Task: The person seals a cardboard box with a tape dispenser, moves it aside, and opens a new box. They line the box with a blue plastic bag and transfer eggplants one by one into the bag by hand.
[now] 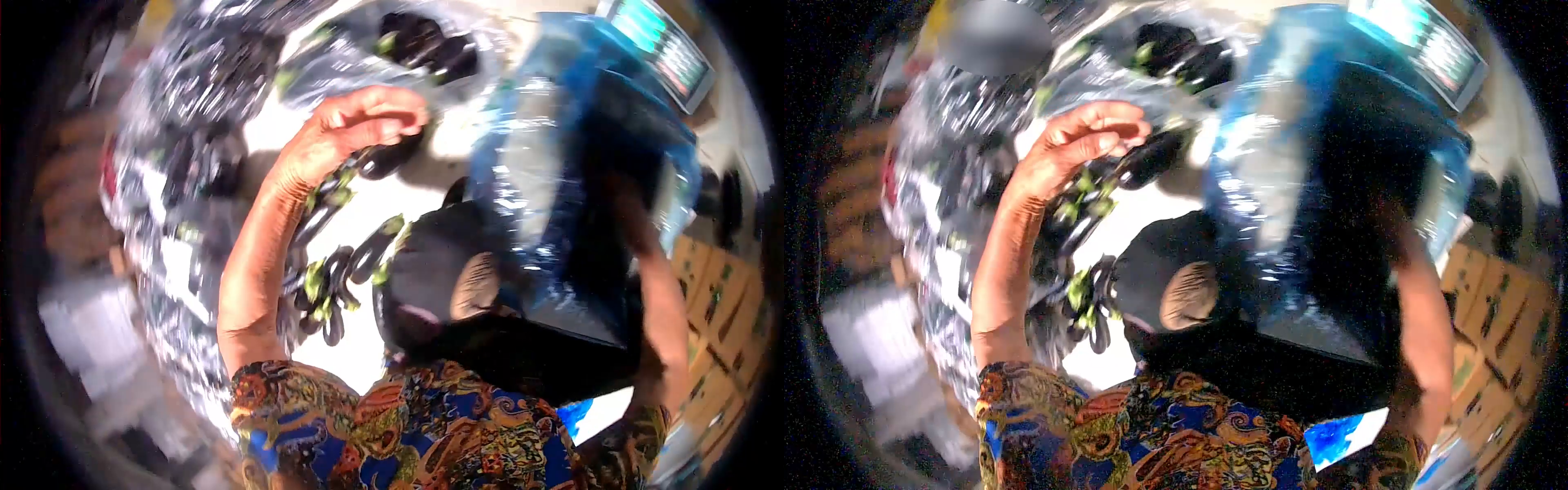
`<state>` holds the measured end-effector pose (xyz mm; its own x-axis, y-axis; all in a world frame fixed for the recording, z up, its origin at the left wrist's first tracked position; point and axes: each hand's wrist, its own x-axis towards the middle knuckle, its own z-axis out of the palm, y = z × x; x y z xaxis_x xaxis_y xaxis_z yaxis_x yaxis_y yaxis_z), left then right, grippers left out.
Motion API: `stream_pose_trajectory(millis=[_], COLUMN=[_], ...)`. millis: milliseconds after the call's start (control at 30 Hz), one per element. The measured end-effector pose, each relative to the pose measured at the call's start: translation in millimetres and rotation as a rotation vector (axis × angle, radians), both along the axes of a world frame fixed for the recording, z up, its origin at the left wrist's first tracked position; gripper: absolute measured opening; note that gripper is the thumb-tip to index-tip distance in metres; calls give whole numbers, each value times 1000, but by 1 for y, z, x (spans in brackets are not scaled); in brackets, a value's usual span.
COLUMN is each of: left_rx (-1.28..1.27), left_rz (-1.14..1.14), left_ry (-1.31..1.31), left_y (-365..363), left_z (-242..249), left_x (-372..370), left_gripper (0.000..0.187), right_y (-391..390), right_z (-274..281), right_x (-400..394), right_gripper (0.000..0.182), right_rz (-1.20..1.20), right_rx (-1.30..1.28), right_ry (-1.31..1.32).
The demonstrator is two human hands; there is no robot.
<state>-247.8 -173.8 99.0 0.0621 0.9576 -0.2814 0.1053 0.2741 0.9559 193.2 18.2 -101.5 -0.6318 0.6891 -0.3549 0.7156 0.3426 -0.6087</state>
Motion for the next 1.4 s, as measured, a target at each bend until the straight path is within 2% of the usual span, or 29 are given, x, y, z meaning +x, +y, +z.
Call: stream_pose_trajectory(millis=[33, 100, 133, 167, 233, 267, 300, 333, 367, 400, 433, 500, 533, 600, 633, 667, 733, 800, 900, 933, 1000, 1067, 1100, 1200, 1233, 1267, 1300, 1367, 1400], left_rx=[-142, -203, -390, -489, -748, -790, -879, -858, -857, -854, -874, -818, -716, -681, -817, -952, -871, -677, -458, -320, -241, -107, 12, 285, 348, 420, 429, 414, 389], left_rz=[137, 154, 197, 291, 297, 499, 415, 488, 529, 570, 593, 660, 704, 692, 655, 624, 570, 582, 818, 881, 876, 1045, 1081, 1089, 937, 829, 872, 892, 869], left_ry=[24, 231, 315, 270, 339, 257, 539, 560, 563, 565, 690, 870, 977, 959, 1023, 1057, 1114, 1031, 572, 343, 301, -50, -246, -652, -764, -855, -828, -754, -696], left_y=[-38, -131, -176, -223, -327, -365, -398, -430, -472, -486, -498, -466, -478, -453, -432, -415, -417, -409, -396, -387, -361, -334, -324, -274, -251, -224, -193, -136, -109], left_z=[-21, -74, -85, -101, -152, -164, -177, -185, -215, -223, -232, -216, -245, -257, -249, -246, -261, -245, -203, -189, -131, -88, -85, -73, -61, -50, -34, -1, 15], left_x=[-27, -78, -89, -97, -112, -100, -92, -80, -79, -74, -66, -37, -35, -31, -25, -28, -41, -56, -79, -82, -91, -96, -108, -116, -113, -109, -95, -71, -61], left_gripper=[37, 46, 51, 55, 68, 73, 77, 85, 88, 91, 95, 103, 100, 94, 82, 73, 68, 56, 46, 44, 42, 42, 42, 45, 44, 45, 47, 53, 55], right_y=[5, 17, 21, 24, 27, 29, 32, 29, 32, 31, 29, 26, 25, 21, 21, 14, -18, -41, -47, -45, -39, -42, -45, -62, -80, -87, -88, -88, -92], right_z=[1, 3, 5, 8, 11, 14, 17, 20, 26, 33, 40, 54, 61, 68, 70, 90, 154, 206, 218, 217, 217, 222, 225, 233, 251, 260, 264, 254, 258], right_x=[3, 9, 10, 11, 14, 15, 16, 15, 15, 12, 12, 14, 14, 9, 7, -12, -77, -124, -137, -136, -133, -134, -135, -135, -145, -149, -152, -151, -153], right_gripper=[32, 32, 33, 33, 34, 35, 35, 36, 37, 37, 38, 40, 41, 43, 44, 43, 41, 41, 43, 43, 43, 42, 42, 38, 36, 38, 39, 41, 35], right_rz=[32, 89, 115, 143, 194, 221, 255, 287, 322, 371, 419, 527, 577, 661, 670, 596, 195, -57, -22, -42, -84, -19, 8, 100, 77, 127, 170, 315, 350], right_rx=[1, 2, 7, 15, 32, 44, 54, 64, 85, 108, 139, 211, 243, 404, 447, 372, -76, -268, -11, -11, -1, -39, -54, -246, -223, -264, -300, -543, -591], right_ry=[-19, -58, -79, -101, -135, -151, -171, -191, -204, -219, -232, -209, -192, -67, -19, 25, 124, 217, 280, 258, 220, 238, 251, 444, 394, 379, 358, 616, 697])
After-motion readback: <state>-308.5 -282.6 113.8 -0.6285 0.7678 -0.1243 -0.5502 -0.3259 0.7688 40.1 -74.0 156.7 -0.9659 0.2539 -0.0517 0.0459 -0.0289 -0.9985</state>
